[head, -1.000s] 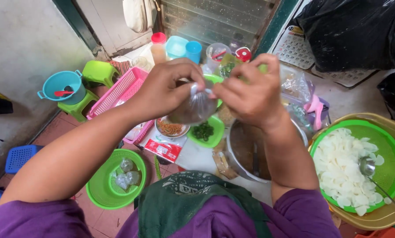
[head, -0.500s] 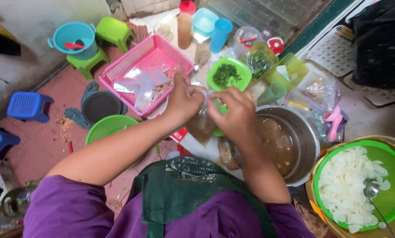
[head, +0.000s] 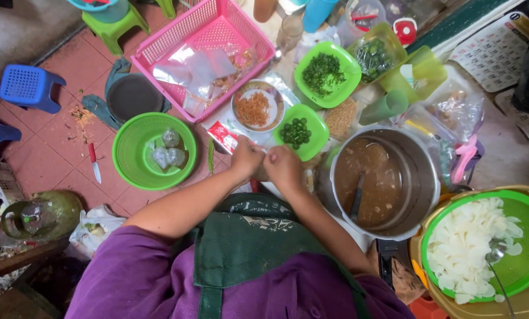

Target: Packing soup, chopped onions, herbs, and fried shallots into plastic bags for takeout orders.

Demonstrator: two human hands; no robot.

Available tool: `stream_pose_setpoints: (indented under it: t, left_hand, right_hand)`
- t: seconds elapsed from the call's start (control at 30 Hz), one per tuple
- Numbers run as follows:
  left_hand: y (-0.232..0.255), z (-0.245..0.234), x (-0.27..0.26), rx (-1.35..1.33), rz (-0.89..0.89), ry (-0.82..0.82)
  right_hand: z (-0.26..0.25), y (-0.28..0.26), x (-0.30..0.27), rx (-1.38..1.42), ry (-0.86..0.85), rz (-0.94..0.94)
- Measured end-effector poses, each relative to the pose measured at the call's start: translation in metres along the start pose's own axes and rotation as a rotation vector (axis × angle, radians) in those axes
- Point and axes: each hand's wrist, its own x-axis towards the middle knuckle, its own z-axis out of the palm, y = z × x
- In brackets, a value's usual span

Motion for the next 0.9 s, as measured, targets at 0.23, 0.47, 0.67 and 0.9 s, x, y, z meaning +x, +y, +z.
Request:
stream_pose_setpoints:
  t: [0.23, 0.47, 0.67, 0.9]
  left_hand:
    - [-0.014, 0.003, -0.001, 0.075, 0.045, -0.13]
    - [-0.061, 0.03, 0.028, -0.439, -0.186, -0.417]
    - [-0.019, 0.011, 0.002, -0.511, -0.165, -0.354]
    - [-0.001, -0.007, -0.017, -0.115, -0.084, -0.281]
  right_hand:
    - [0.004, 0.025, -0.009, -0.079, -0.101, 0.12]
    - [0.0, 0.031, -0.019, 0.074, -0.254, 0.152]
    - [-0.018, -0.017, -0.015, -0.414, -0.384, -0.147]
    - [-0.007, 0.015, -0.023, -0.458, -0.53, -0.121]
